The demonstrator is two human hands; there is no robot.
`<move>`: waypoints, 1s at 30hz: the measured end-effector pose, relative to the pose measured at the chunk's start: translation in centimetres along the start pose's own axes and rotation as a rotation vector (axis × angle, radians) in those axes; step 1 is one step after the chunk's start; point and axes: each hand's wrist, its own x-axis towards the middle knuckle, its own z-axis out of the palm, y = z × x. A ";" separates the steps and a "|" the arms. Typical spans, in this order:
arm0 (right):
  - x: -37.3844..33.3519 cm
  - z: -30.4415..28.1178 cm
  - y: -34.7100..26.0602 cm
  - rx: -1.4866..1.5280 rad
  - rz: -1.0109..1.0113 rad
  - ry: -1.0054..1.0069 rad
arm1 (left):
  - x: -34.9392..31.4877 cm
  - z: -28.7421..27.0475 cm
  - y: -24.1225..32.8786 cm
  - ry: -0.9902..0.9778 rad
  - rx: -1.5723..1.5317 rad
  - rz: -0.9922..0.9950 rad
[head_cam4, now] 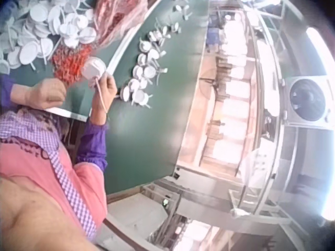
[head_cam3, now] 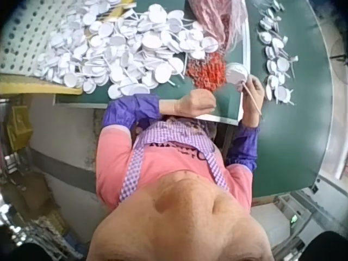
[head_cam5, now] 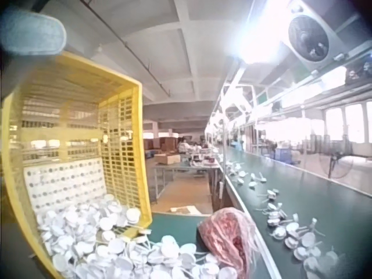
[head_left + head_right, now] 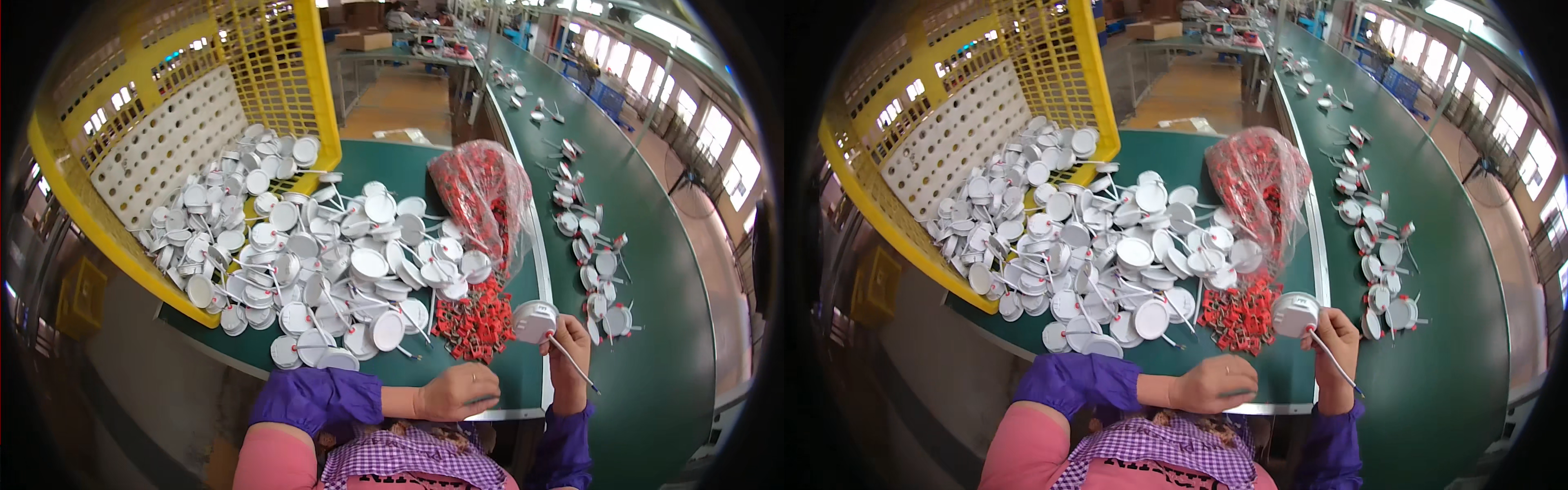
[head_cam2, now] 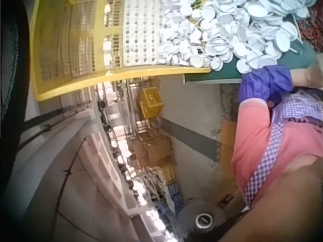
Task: The person assembles small circular lighting fixtures by hand, attaching red clips and components to them.
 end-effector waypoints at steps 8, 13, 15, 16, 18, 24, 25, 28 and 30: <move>-5.2 -1.0 2.3 -0.236 0.422 -0.192 | 0.7 -0.1 2.3 0.316 -0.200 -0.562; -6.8 0.0 3.3 -0.491 0.570 -0.294 | -1.1 1.7 1.9 -0.037 -0.469 -0.948; -6.9 0.8 3.5 -0.662 0.489 -0.370 | -1.8 2.2 2.0 0.003 -0.557 -1.026; -6.8 1.0 3.6 -0.664 0.499 -0.364 | -2.1 2.4 2.0 0.055 -0.626 -1.097; -6.2 1.1 3.8 -0.538 0.486 -0.410 | -2.7 2.4 2.0 0.170 -0.771 -1.135; 2.7 -3.1 7.5 -1.034 -0.247 -0.040 | -3.2 0.6 1.8 0.719 -1.148 -1.141; 3.9 -3.4 7.6 -1.161 -0.359 -0.071 | -3.2 0.4 1.8 0.739 -1.166 -1.130; 6.5 -4.7 8.1 -1.392 -0.477 -0.213 | -3.4 0.0 1.9 0.800 -1.217 -1.128; 7.5 -5.4 8.1 -1.499 -0.477 -0.322 | -3.7 -0.2 1.9 0.812 -1.224 -1.121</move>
